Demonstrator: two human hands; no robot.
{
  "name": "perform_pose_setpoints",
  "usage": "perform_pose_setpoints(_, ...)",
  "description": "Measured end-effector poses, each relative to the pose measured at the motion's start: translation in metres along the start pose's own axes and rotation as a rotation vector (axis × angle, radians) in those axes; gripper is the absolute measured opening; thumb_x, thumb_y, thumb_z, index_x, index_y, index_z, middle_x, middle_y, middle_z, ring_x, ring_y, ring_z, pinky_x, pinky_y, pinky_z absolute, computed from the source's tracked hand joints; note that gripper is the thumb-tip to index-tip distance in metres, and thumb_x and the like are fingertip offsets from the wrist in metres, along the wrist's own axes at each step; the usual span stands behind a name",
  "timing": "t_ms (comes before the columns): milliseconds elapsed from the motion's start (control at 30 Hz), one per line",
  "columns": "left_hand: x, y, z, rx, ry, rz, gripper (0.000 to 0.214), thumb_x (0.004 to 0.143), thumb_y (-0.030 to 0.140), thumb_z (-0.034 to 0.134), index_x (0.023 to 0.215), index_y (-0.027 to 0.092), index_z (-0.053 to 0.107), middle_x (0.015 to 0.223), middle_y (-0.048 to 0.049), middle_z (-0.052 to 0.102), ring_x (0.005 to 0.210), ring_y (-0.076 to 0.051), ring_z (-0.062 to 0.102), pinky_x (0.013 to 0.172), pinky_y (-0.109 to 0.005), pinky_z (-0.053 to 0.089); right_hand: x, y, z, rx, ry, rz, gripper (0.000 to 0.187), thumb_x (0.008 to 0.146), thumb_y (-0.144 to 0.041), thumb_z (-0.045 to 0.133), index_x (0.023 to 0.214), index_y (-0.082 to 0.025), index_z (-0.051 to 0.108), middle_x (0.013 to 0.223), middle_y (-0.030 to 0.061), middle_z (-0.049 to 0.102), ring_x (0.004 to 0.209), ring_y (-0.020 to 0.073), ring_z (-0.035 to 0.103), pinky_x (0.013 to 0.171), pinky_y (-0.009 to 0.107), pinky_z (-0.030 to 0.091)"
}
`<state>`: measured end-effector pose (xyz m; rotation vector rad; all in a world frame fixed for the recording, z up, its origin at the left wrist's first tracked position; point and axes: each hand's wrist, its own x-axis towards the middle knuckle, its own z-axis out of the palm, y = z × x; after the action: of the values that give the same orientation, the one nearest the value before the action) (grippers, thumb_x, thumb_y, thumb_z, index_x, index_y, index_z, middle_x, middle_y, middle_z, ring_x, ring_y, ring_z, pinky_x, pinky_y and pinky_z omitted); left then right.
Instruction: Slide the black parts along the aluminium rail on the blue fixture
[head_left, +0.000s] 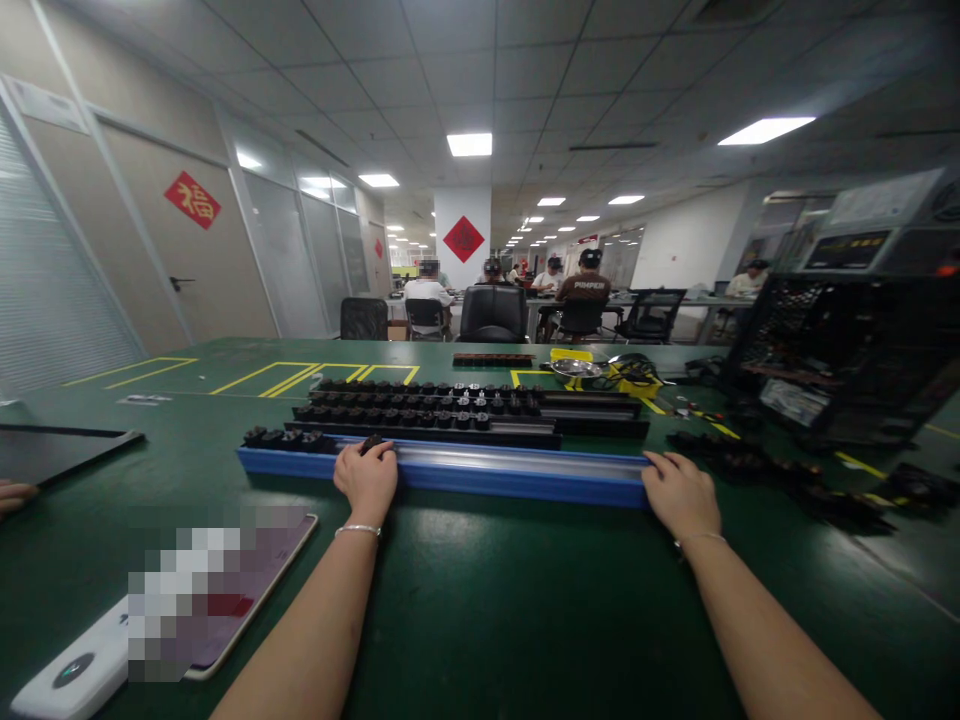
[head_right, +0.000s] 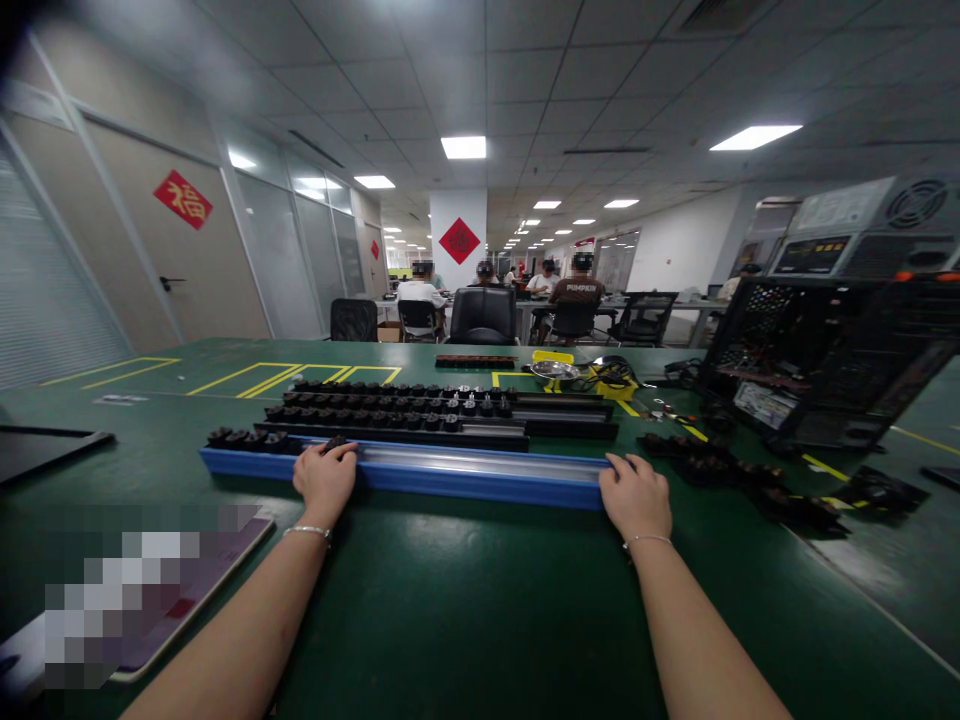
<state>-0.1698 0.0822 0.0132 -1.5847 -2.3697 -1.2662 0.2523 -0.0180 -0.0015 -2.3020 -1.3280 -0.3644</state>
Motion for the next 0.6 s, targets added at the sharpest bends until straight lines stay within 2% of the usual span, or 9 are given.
perform_pose_setpoints(400,0.0,-0.0028,0.0023,-0.013,-0.007,0.033,0.027,0.078,0.027,0.048,0.088,0.029,0.074,0.114,-0.0077,0.055,0.114,-0.026,0.043,0.099,-0.04,0.034,-0.0001,-0.002,-0.0002,-0.013,0.015,-0.013,0.052,0.085,-0.035,0.025,0.116,-0.017,0.063,0.123,0.0139,0.054,0.117,0.0249,0.046,0.096,0.04,0.034)
perform_pose_setpoints(600,0.0006,-0.0035,0.0033,-0.018,-0.008,0.04,0.026,0.077,0.028,0.05,0.087,0.028,0.074,0.112,-0.0071,0.056,0.112,-0.026,0.045,0.097,-0.04,0.035,-0.0021,-0.0036,0.0008,-0.002,0.069,-0.016,0.049,0.083,-0.031,0.028,0.113,-0.017,0.064,0.122,0.0123,0.055,0.115,0.024,0.048,0.097,0.038,0.035)
